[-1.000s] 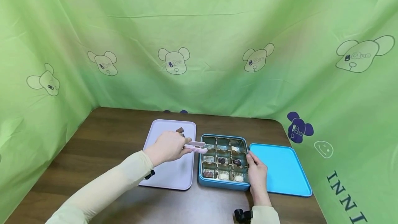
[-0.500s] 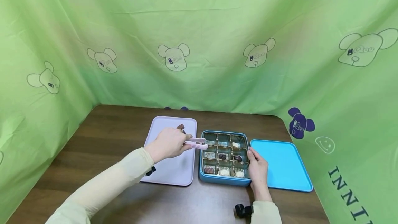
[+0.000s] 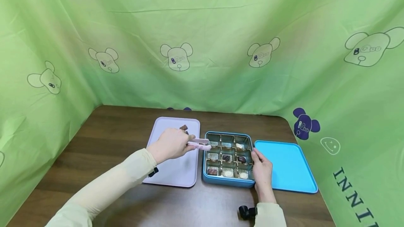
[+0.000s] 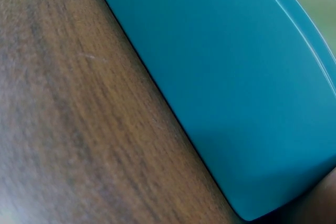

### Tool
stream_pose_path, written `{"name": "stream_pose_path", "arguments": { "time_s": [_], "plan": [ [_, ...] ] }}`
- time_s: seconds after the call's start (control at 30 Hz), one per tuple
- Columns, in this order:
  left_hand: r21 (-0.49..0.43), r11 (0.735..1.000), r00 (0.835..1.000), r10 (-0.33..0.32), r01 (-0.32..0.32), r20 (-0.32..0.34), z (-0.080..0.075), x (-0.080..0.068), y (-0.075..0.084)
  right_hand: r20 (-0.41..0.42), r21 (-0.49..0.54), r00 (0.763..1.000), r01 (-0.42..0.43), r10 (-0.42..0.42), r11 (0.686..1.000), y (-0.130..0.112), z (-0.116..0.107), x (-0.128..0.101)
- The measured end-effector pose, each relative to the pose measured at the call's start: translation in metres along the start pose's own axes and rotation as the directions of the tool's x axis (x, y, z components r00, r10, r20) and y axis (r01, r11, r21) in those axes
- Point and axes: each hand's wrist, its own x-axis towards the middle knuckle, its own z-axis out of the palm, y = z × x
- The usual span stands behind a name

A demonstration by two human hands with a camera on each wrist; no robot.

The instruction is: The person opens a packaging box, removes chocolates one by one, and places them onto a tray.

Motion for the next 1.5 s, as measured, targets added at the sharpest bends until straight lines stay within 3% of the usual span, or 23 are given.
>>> {"name": "stream_pose_path", "arguments": {
  "time_s": [0.53,0.8,1.07,1.5],
  "plan": [
    [-0.017,1.0,1.0,0.0,0.0,0.014,-0.004,0.007,0.005,-0.003,0.003,1.0,0.011,-0.011,1.0,0.002,-0.002,0.001],
    [-0.024,0.998,0.994,0.064,-0.062,0.087,-0.016,0.034,0.029,-0.004,0.006,1.0,0.001,-0.001,1.0,0.002,-0.003,0.001],
    [0.083,0.987,0.984,0.124,-0.134,0.125,-0.013,0.055,0.059,-0.01,0.008,1.0,0.024,-0.024,1.0,0.001,-0.001,0.0],
    [0.142,0.982,0.968,0.087,-0.123,0.237,-0.011,0.072,0.088,-0.017,0.008,0.999,0.028,-0.028,1.0,0.002,-0.001,0.001]
  ]
}}
